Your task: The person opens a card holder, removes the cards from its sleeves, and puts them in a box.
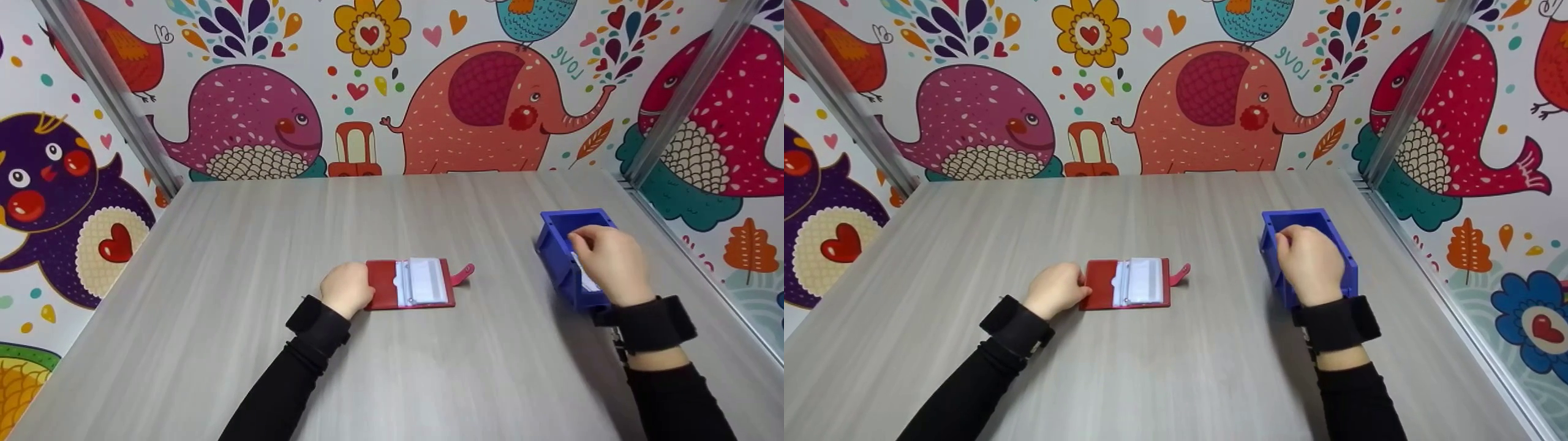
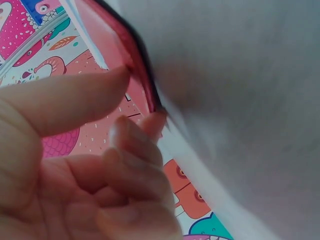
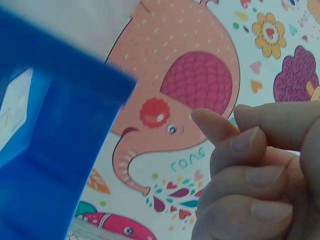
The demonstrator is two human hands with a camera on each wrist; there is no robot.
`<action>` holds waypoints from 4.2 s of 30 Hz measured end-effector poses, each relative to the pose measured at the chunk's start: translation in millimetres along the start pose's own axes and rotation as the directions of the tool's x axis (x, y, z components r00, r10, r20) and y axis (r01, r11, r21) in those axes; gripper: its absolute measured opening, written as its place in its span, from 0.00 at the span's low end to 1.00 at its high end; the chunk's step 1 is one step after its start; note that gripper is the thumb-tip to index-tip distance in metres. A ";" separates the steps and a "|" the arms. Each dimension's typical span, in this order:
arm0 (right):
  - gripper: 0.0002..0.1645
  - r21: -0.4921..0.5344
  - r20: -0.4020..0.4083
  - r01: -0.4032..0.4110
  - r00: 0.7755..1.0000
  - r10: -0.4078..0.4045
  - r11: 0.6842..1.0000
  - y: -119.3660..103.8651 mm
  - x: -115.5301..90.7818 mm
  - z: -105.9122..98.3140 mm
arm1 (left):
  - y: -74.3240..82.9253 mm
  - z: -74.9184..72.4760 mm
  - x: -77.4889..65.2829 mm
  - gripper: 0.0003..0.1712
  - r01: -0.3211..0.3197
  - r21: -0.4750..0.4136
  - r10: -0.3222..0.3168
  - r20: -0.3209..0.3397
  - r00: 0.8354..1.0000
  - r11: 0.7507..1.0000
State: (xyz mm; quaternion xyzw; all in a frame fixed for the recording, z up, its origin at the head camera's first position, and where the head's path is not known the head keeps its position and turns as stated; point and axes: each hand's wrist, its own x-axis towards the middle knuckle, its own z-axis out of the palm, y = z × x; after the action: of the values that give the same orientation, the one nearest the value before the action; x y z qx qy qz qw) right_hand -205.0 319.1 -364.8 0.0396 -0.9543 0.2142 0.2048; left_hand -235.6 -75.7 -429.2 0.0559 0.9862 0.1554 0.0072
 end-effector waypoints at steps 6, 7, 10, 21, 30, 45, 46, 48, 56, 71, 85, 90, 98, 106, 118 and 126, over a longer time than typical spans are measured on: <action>0.16 0.010 0.050 -0.010 0.999 0.009 1.000 -16.5 2.9 9.7 | -1.2 0.1 -0.1 0.05 0.009 0.001 -0.009 0.000 1.000 1.000; 0.16 0.012 0.055 -0.009 0.998 0.008 1.000 -19.0 3.3 11.5 | -1.3 0.1 -0.1 0.05 0.008 0.001 -0.008 -0.002 1.000 1.000; 0.15 0.021 0.065 0.009 0.998 -0.010 1.000 -25.8 4.4 17.4 | -1.3 0.3 0.1 0.05 0.007 0.000 -0.007 -0.007 1.000 1.000; 0.11 0.022 0.056 0.135 0.989 -0.136 0.991 -48.3 6.7 48.0 | -0.6 0.5 0.0 0.06 0.010 0.001 -0.010 -0.009 1.000 1.000; 0.09 0.037 0.119 0.162 0.979 -0.165 0.986 -67.8 2.9 73.9 | -0.6 1.7 -0.3 0.05 -0.009 0.012 0.010 -0.020 1.000 1.000; 0.06 0.051 0.200 0.198 0.958 -0.204 0.979 -95.9 1.8 112.5 | 1.2 0.4 0.0 0.07 0.007 0.018 -0.006 -0.015 1.000 1.000; 0.06 0.052 0.202 0.200 0.957 -0.207 0.978 -97.3 2.4 114.4 | 1.2 0.4 0.0 0.07 0.007 0.019 -0.006 -0.014 1.000 1.000; 0.06 0.052 0.211 0.197 0.956 -0.203 0.979 -99.8 3.8 118.0 | 1.3 0.4 0.3 0.07 0.009 0.020 -0.009 -0.013 1.000 1.000; 0.07 0.029 0.224 0.175 0.958 -0.177 0.984 -108.9 8.8 127.9 | 0.7 1.5 1.4 0.07 0.008 0.020 -0.008 -0.014 1.000 1.000; 0.07 -0.022 0.237 0.186 0.955 -0.176 0.982 -113.4 16.2 141.4 | -0.4 1.7 1.4 0.08 0.021 0.011 -0.021 -0.008 1.000 1.000; 0.07 -0.060 0.251 0.196 0.952 -0.175 0.979 -112.9 23.2 148.3 | -0.5 1.6 0.5 0.07 0.005 0.007 -0.005 -0.013 1.000 1.000; 0.08 -0.075 0.249 0.204 0.952 -0.179 0.976 -113.4 24.7 149.6 | -0.1 1.2 0.2 0.05 -0.005 0.010 0.005 -0.013 1.000 1.000; 0.08 -0.083 0.276 0.205 0.945 -0.176 0.975 -114.6 25.6 149.3 | -0.2 0.3 0.0 0.07 0.006 0.009 -0.006 -0.012 1.000 1.000; 0.09 -0.071 0.292 0.232 0.935 -0.202 0.970 -114.8 24.4 148.3 | -0.6 0.3 0.6 0.07 0.004 0.012 -0.004 -0.008 1.000 1.000; 0.10 0.013 0.331 0.233 0.917 -0.224 0.972 -116.0 23.1 148.7 | -0.3 0.3 0.0 0.05 0.008 -0.008 -0.008 0.000 1.000 1.000; 0.11 0.044 0.372 0.233 0.899 -0.233 0.971 -120.0 22.8 148.1 | -0.5 0.1 -0.5 0.04 0.011 -0.015 -0.011 0.001 1.000 1.000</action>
State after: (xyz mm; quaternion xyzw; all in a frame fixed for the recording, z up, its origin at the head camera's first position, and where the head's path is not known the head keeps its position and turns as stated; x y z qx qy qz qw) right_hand -261.6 147.8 -430.5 0.1933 -0.9643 0.1757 0.0433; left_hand -235.2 -76.1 -429.5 0.0506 0.9853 0.1628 0.0090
